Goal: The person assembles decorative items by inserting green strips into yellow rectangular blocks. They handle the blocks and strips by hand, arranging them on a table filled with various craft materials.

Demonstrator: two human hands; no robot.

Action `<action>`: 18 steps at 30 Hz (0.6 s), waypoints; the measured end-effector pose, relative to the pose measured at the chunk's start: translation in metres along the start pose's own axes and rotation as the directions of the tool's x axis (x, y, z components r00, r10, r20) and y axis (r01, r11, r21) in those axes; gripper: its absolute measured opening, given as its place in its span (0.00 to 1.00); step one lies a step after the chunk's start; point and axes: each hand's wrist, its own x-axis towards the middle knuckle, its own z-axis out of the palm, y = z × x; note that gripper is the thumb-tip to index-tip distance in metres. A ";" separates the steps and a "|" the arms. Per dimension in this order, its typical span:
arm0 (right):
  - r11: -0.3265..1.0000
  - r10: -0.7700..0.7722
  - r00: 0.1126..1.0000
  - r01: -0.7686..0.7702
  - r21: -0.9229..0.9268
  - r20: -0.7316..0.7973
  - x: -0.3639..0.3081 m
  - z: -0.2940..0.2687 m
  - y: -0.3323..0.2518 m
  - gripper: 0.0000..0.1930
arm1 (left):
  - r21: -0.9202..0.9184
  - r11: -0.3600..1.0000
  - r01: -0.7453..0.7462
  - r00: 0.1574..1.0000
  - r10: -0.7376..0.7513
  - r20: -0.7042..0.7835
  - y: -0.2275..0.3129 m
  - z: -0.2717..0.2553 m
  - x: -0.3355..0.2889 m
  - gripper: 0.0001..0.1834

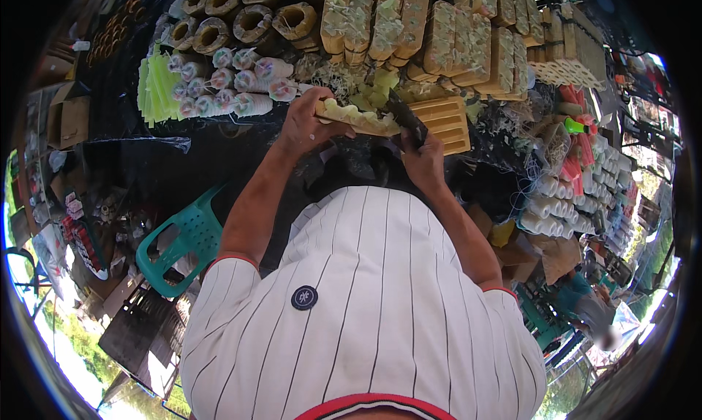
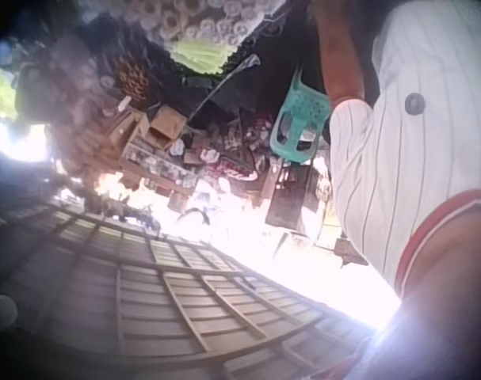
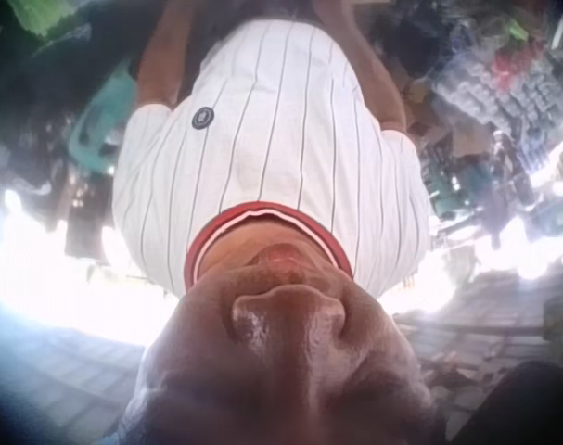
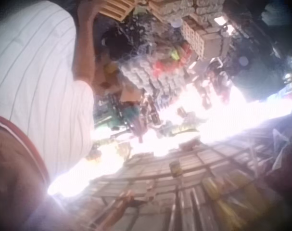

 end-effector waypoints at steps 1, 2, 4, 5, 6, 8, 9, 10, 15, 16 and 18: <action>0.999 0.013 1.000 -0.012 0.045 -0.020 0.007 0.001 0.005 0.15 | -0.016 1.000 -0.006 1.000 0.006 0.029 -0.002 -0.002 0.003 0.36; 0.996 0.026 0.999 -0.023 0.091 -0.040 0.014 0.001 0.010 0.14 | -0.031 0.999 -0.012 0.998 0.014 0.059 -0.003 -0.006 0.007 0.34; 0.983 0.116 0.993 -0.111 0.143 -0.030 0.027 -0.002 -0.005 0.13 | -0.053 0.998 0.033 0.988 -0.025 0.153 -0.010 -0.009 0.008 0.31; 0.987 0.124 0.991 -0.118 0.114 -0.055 0.030 -0.006 -0.012 0.12 | -0.058 0.995 0.079 0.973 -0.064 0.220 -0.015 -0.008 0.008 0.29; 0.988 0.136 0.987 -0.129 0.085 -0.085 0.032 -0.009 -0.018 0.12 | -0.059 0.991 0.123 0.952 -0.101 0.288 -0.015 -0.009 0.010 0.27; 0.992 0.071 0.977 -0.091 -0.089 -0.201 0.035 -0.024 -0.022 0.12 | -0.137 0.990 0.022 0.993 -0.006 0.117 -0.011 -0.002 0.006 0.22; 0.988 -0.066 0.980 0.037 -0.152 -0.186 0.031 -0.031 -0.032 0.12 | -0.171 0.985 -0.027 0.999 0.032 0.028 -0.003 0.004 0.000 0.19; 0.964 -0.197 0.967 0.161 -0.213 -0.159 0.022 -0.040 -0.046 0.12 | -0.127 0.990 0.062 0.998 -0.062 0.008 0.011 0.010 -0.009 0.17; 0.863 -0.384 0.916 0.400 -0.310 0.114 -0.023 -0.049 -0.101 0.16 | 0.094 0.972 0.216 0.973 -0.207 -0.102 0.070 0.020 -0.007 0.14; 0.847 -0.402 0.903 0.430 -0.313 0.152 -0.025 -0.045 -0.104 0.17 | 0.160 0.971 0.176 0.980 -0.158 -0.121 0.071 0.022 -0.003 0.15; 0.805 -0.440 0.877 0.480 -0.350 0.192 -0.025 -0.034 -0.102 0.22 | 0.296 0.950 0.097 0.987 -0.055 -0.148 0.072 0.026 0.005 0.18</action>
